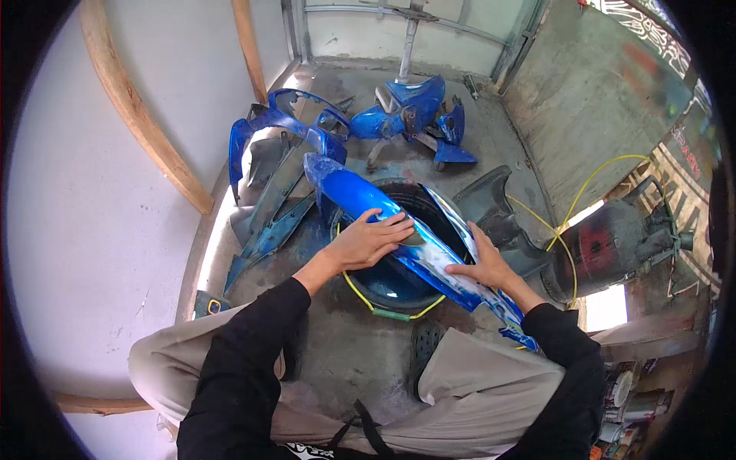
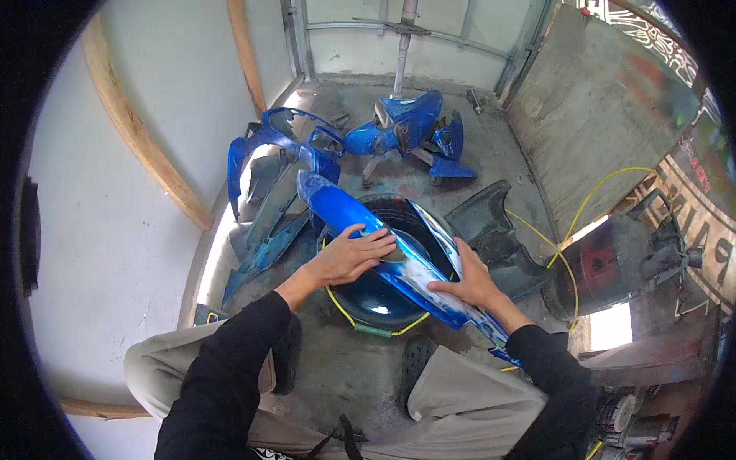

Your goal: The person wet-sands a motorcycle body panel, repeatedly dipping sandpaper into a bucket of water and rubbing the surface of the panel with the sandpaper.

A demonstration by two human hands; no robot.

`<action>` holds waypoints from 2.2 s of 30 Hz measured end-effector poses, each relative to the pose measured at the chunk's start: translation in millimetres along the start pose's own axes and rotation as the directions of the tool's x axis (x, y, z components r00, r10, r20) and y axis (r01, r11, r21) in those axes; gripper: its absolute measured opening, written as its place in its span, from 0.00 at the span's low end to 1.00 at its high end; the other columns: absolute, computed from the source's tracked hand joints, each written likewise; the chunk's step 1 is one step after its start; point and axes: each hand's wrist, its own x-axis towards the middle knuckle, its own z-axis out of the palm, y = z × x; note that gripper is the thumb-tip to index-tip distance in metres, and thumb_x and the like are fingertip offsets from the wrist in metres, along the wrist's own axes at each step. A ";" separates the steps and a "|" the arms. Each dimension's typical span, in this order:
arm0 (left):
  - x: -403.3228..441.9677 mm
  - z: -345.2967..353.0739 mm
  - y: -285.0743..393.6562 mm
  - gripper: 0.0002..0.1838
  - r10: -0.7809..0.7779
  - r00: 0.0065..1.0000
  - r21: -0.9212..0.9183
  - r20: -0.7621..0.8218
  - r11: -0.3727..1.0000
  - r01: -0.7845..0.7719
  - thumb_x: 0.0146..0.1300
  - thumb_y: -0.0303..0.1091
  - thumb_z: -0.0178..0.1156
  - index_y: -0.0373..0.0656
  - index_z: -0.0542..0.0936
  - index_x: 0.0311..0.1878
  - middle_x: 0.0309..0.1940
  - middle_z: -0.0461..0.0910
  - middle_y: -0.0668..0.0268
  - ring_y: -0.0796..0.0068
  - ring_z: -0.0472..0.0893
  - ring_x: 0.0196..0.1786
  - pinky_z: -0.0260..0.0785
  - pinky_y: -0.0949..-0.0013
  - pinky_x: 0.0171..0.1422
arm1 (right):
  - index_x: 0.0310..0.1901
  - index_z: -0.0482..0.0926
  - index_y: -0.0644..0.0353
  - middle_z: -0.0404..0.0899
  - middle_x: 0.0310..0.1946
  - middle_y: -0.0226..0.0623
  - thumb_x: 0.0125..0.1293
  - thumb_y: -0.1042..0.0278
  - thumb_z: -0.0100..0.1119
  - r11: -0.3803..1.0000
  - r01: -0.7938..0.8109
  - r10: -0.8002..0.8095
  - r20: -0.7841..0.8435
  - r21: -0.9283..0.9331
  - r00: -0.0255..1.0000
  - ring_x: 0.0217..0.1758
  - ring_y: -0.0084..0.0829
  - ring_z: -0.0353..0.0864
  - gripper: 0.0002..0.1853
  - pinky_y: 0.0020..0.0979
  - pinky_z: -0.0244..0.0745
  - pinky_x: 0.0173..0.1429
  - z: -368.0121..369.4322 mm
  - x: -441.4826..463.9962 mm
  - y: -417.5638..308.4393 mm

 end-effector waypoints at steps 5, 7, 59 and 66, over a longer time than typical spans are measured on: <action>-14.8 -2.3 -77.8 0.25 -0.558 0.827 0.156 -0.060 0.813 0.560 0.80 0.37 0.49 0.44 0.71 0.77 0.77 0.73 0.59 0.58 0.72 0.78 0.60 0.44 0.76 | 0.82 0.53 0.70 0.61 0.79 0.64 0.46 0.28 0.83 0.999 -0.020 0.020 -0.001 0.032 1.000 0.83 0.58 0.62 0.73 0.48 0.57 0.85 -2.9 -3.0 -7.1; -26.0 12.3 -93.1 0.25 -0.617 0.770 0.108 -0.163 0.765 0.635 0.80 0.37 0.49 0.44 0.71 0.76 0.76 0.74 0.58 0.57 0.72 0.78 0.60 0.45 0.76 | 0.83 0.50 0.69 0.57 0.82 0.63 0.49 0.28 0.81 0.999 -0.043 0.042 0.056 0.019 0.998 0.86 0.55 0.58 0.73 0.48 0.53 0.87 -7.7 -3.0 -12.2; -35.4 6.8 22.4 0.27 -0.125 0.991 0.025 0.053 0.992 0.124 0.80 0.37 0.53 0.54 0.70 0.80 0.82 0.69 0.67 0.69 0.66 0.84 0.47 0.34 0.82 | 0.83 0.52 0.71 0.60 0.80 0.65 0.49 0.29 0.82 1.000 -0.016 0.016 0.022 0.009 1.000 0.84 0.56 0.60 0.72 0.46 0.54 0.86 -2.5 -4.5 -6.3; -40.4 6.0 -11.2 0.28 -0.560 0.806 0.077 -0.193 0.810 0.581 0.80 0.35 0.51 0.43 0.68 0.80 0.81 0.68 0.56 0.58 0.68 0.82 0.54 0.33 0.78 | 0.82 0.54 0.68 0.60 0.80 0.63 0.46 0.29 0.83 1.000 -0.004 0.004 0.005 0.013 1.000 0.84 0.57 0.61 0.73 0.48 0.55 0.86 -1.3 -1.8 -4.0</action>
